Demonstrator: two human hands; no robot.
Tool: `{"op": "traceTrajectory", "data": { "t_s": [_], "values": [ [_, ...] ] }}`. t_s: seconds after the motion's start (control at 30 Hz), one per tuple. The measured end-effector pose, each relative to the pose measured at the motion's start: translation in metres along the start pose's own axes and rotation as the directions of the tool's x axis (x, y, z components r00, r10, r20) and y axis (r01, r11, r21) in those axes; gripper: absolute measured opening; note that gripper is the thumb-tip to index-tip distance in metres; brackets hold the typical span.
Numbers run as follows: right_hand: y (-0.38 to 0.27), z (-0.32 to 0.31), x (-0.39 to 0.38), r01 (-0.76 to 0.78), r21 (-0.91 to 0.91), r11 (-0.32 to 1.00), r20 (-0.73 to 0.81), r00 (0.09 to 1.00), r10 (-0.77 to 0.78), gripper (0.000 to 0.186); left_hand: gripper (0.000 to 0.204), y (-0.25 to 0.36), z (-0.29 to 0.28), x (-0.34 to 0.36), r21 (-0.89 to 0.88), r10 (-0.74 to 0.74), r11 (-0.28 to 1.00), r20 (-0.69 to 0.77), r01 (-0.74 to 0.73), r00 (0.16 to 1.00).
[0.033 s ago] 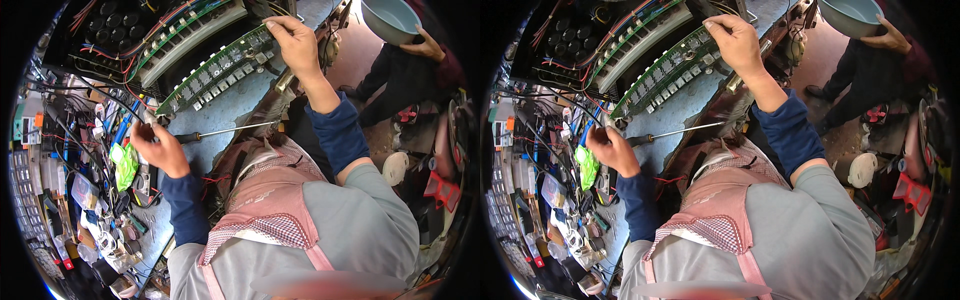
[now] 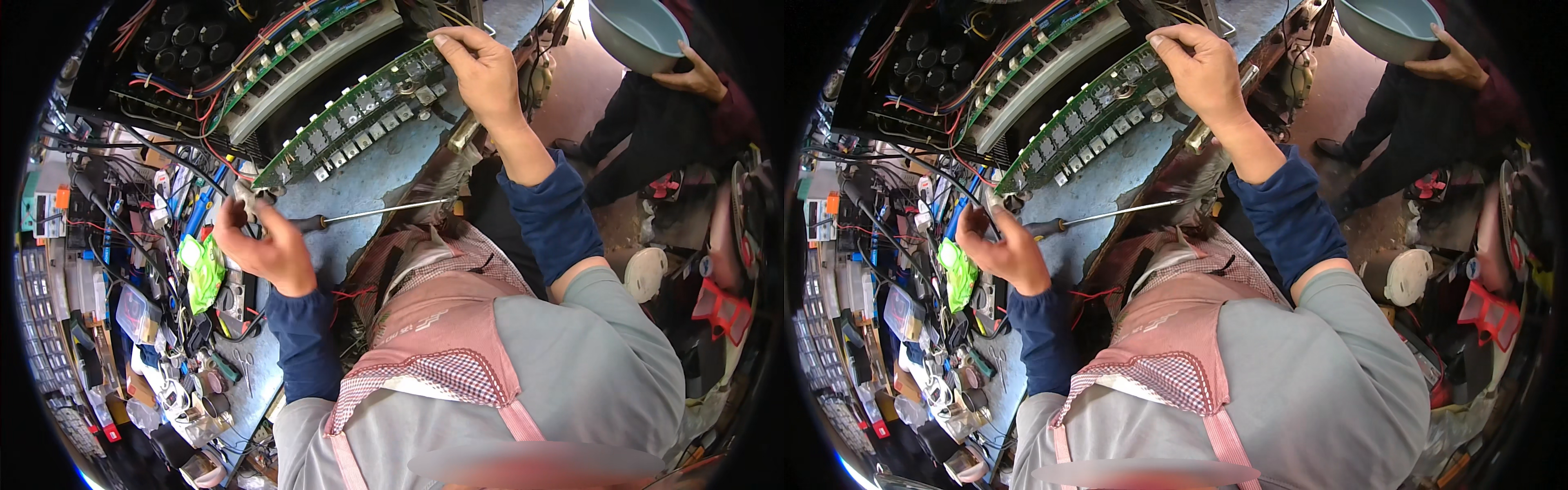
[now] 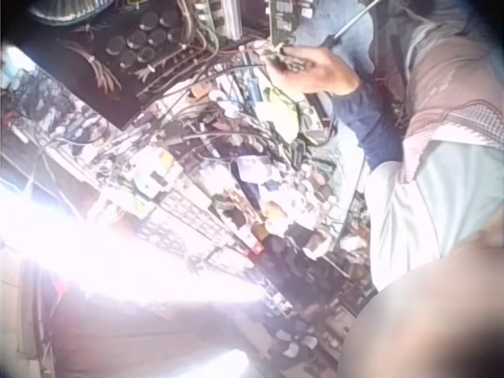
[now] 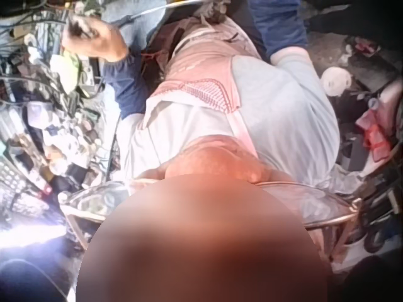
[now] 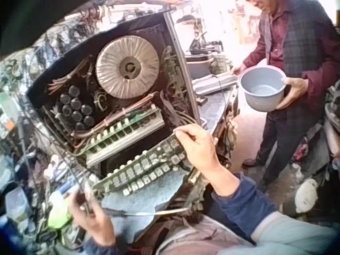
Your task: The person removes screws from a circuit board using a screwdriver, places them in a bowl, and then uses a multimeter to test the board. The person works at a cluttered workbench with various tools and electronic components.
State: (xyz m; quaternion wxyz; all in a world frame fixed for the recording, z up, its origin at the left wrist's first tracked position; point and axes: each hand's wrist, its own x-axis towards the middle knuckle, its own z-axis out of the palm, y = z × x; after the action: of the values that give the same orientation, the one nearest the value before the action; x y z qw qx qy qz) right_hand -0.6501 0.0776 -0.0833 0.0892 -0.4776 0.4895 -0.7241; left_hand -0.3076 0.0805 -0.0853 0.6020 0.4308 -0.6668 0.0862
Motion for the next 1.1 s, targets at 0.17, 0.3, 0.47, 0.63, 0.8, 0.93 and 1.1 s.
{"op": "traceTrajectory", "data": {
  "t_s": [0.17,0.3,0.47,0.63,0.8,0.93,1.1],
  "values": [
    [0.001,0.000,0.000,0.063,0.022,0.998,0.001,0.998,-0.063,0.018,0.060,0.074,0.043,0.033,0.015,0.393,0.906,0.346,-0.424,0.852],
    [-0.001,-0.001,0.000,0.061,0.014,0.998,-0.005,0.998,-0.061,0.017,0.062,0.072,0.081,0.035,0.106,0.288,0.919,0.474,-0.379,0.832],
    [-0.009,-0.003,-0.005,0.017,-0.005,1.000,0.007,1.000,-0.017,0.017,0.056,0.059,0.090,0.027,0.096,0.326,0.914,0.405,-0.394,0.855],
    [-0.003,-0.012,-0.029,-0.092,0.072,0.993,-0.212,0.971,0.105,0.020,0.058,0.060,0.094,0.021,0.079,0.363,0.906,0.363,-0.416,0.858],
    [0.006,-0.004,-0.072,-0.625,0.425,0.655,0.010,0.727,0.687,0.027,0.060,0.060,0.094,0.019,0.082,0.357,0.906,0.377,-0.414,0.855],
    [0.007,0.008,-0.067,-0.739,0.424,0.523,0.094,0.610,0.786,0.023,0.061,0.060,0.093,0.018,0.092,0.355,0.905,0.371,-0.415,0.858],
    [0.005,0.018,-0.061,-0.799,0.383,0.463,0.076,0.527,0.846,0.019,0.058,0.059,0.092,0.019,0.097,0.348,0.908,0.367,-0.408,0.863]
  ]
}}
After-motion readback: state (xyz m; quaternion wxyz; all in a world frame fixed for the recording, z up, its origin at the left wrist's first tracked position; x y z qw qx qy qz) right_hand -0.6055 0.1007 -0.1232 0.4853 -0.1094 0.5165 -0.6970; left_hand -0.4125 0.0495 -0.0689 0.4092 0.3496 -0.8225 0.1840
